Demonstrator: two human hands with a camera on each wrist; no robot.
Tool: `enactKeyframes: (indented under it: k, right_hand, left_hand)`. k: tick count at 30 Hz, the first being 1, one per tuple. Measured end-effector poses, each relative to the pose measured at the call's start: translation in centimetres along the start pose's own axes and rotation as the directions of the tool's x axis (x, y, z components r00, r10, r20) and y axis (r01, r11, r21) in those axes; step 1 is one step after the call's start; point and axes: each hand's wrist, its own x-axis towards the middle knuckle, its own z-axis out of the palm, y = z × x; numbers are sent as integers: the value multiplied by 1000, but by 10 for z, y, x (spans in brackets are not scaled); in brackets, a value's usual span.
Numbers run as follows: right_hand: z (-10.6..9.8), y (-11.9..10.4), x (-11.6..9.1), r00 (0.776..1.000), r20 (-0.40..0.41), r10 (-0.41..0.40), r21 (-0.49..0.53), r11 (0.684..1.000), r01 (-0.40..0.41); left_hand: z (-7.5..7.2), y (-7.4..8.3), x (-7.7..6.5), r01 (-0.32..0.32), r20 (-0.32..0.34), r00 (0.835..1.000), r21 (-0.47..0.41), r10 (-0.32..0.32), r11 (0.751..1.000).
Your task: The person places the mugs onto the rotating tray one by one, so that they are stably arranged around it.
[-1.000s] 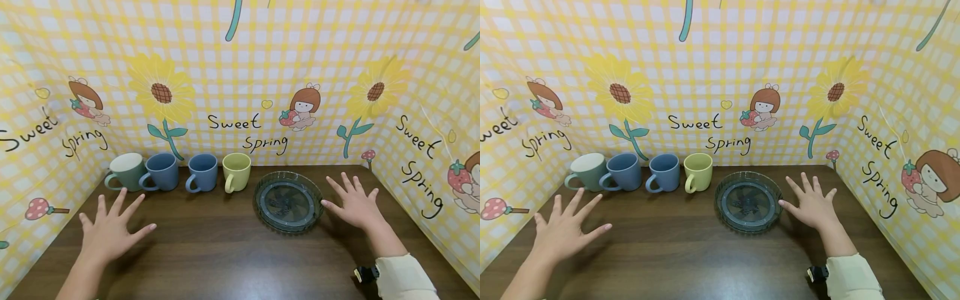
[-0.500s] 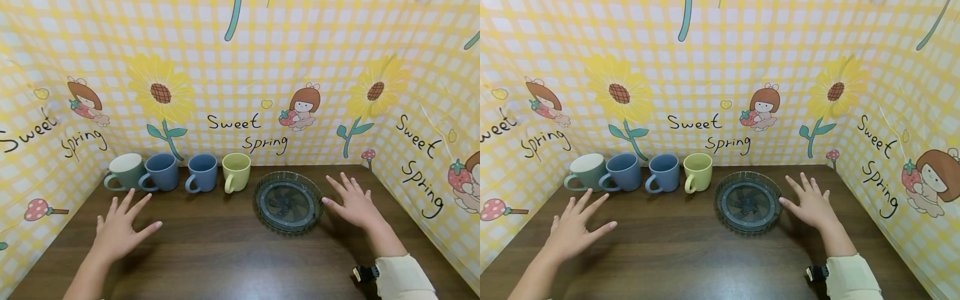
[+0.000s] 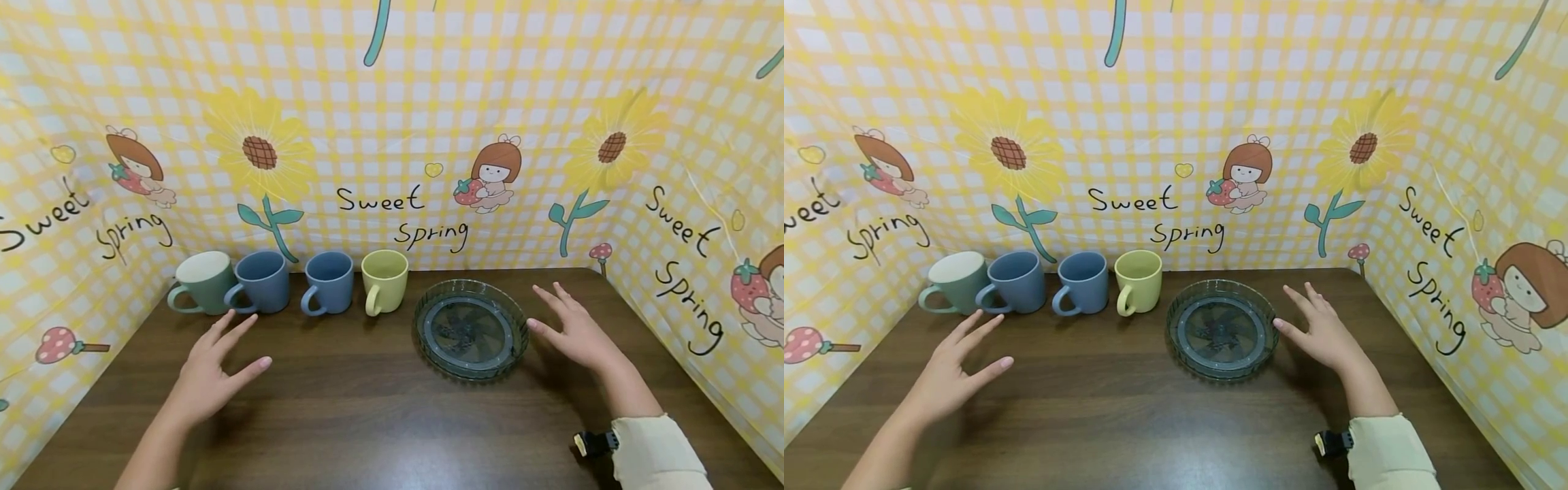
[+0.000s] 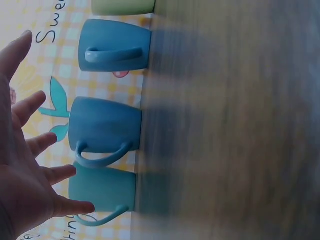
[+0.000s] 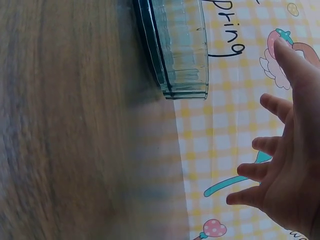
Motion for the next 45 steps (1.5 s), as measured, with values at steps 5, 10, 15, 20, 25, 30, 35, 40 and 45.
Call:
enactKeyframes:
  k: [5, 10, 15, 20, 25, 30, 35, 40, 45]
  right_hand:
    - [2, 4, 1, 1000, -12, -8, 53, 999, 9]
    - [4, 6, 2, 999, -40, -20, 105, 994, 24]
    - [5, 7, 4, 999, -40, -8, 185, 983, 15]
    - [7, 11, 5, 999, -15, 33, 281, 959, -27]
    - [9, 15, 6, 999, 0, 51, 379, 924, -47]
    - [11, 17, 8, 998, 18, 61, 458, 887, -63]
    - [14, 20, 11, 994, 71, 77, 594, 797, -105]
    - [16, 22, 15, 991, 109, 83, 645, 752, -134]
    - [17, 25, 19, 987, 145, 73, 681, 717, -153]
  left_hand:
    - [7, 3, 4, -34, -10, 999, -88, 33, 996]
    - [12, 7, 6, -41, -19, 999, -140, 39, 989]
    - [16, 14, 7, -30, -28, 999, -198, 24, 980]
    - [21, 19, 10, 2, -20, 1000, -255, -7, 967]
    - [28, 22, 13, 17, -20, 999, -299, -24, 954]
    - [36, 27, 18, 32, -18, 999, -320, -40, 947]
    - [43, 33, 23, 55, 4, 998, -354, -57, 934]
    - [49, 39, 28, 70, 22, 997, -416, -67, 907]
    - [58, 43, 34, 93, 42, 996, -477, -83, 874]
